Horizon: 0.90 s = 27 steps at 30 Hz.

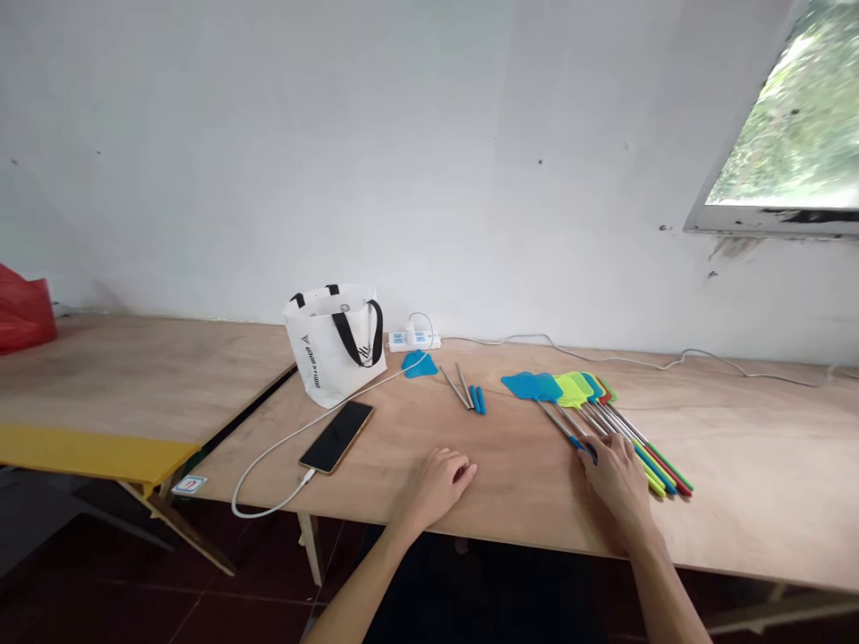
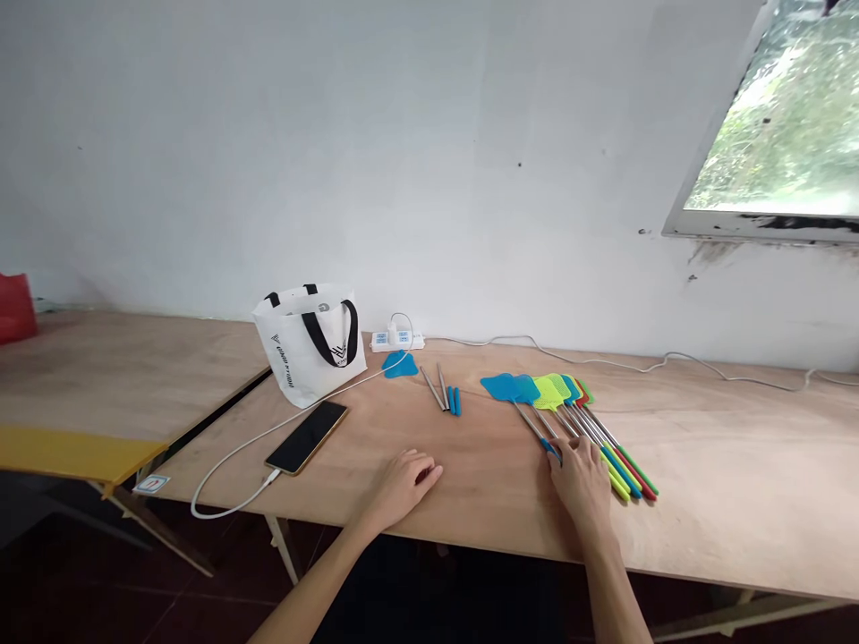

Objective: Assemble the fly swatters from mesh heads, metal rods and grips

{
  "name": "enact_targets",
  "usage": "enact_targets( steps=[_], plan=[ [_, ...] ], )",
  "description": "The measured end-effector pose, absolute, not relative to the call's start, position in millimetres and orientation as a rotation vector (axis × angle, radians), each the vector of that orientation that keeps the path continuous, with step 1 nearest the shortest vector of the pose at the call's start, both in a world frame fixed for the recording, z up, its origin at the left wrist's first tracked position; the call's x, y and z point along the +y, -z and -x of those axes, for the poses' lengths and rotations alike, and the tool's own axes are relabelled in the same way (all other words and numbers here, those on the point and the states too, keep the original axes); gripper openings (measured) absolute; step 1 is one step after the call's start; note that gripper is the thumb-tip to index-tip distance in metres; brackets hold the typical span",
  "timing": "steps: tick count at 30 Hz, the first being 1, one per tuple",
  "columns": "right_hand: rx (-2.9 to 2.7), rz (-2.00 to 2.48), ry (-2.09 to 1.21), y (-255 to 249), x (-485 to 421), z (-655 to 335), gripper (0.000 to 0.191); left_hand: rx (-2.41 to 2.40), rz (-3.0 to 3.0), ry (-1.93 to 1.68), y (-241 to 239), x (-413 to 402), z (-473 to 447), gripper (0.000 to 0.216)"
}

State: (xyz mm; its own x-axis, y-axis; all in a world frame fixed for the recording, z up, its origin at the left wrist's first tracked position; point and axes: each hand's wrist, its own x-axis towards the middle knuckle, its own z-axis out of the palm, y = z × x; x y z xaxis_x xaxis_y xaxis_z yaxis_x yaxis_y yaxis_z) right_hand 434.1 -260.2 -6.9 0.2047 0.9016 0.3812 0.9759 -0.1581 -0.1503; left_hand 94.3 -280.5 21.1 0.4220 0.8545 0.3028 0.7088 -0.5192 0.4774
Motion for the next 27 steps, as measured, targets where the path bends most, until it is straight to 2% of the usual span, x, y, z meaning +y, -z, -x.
enact_targets(
  steps=[16, 22, 27],
  plan=[
    [-1.655, 2.212, 0.447, 12, -264, -441, 0.050, 1.363, -2.407, -0.761, -22, -282, -95, 0.038],
    [-2.219, 1.982, 0.151, 24, -261, -381, 0.055, 1.361, -2.385, -0.757, -25, -284, -94, 0.037],
    [-2.205, 2.113, 0.104, 41, -260, -362, 0.057, 1.390, -2.305, -0.730, -22, -278, -96, 0.036]
  ],
)
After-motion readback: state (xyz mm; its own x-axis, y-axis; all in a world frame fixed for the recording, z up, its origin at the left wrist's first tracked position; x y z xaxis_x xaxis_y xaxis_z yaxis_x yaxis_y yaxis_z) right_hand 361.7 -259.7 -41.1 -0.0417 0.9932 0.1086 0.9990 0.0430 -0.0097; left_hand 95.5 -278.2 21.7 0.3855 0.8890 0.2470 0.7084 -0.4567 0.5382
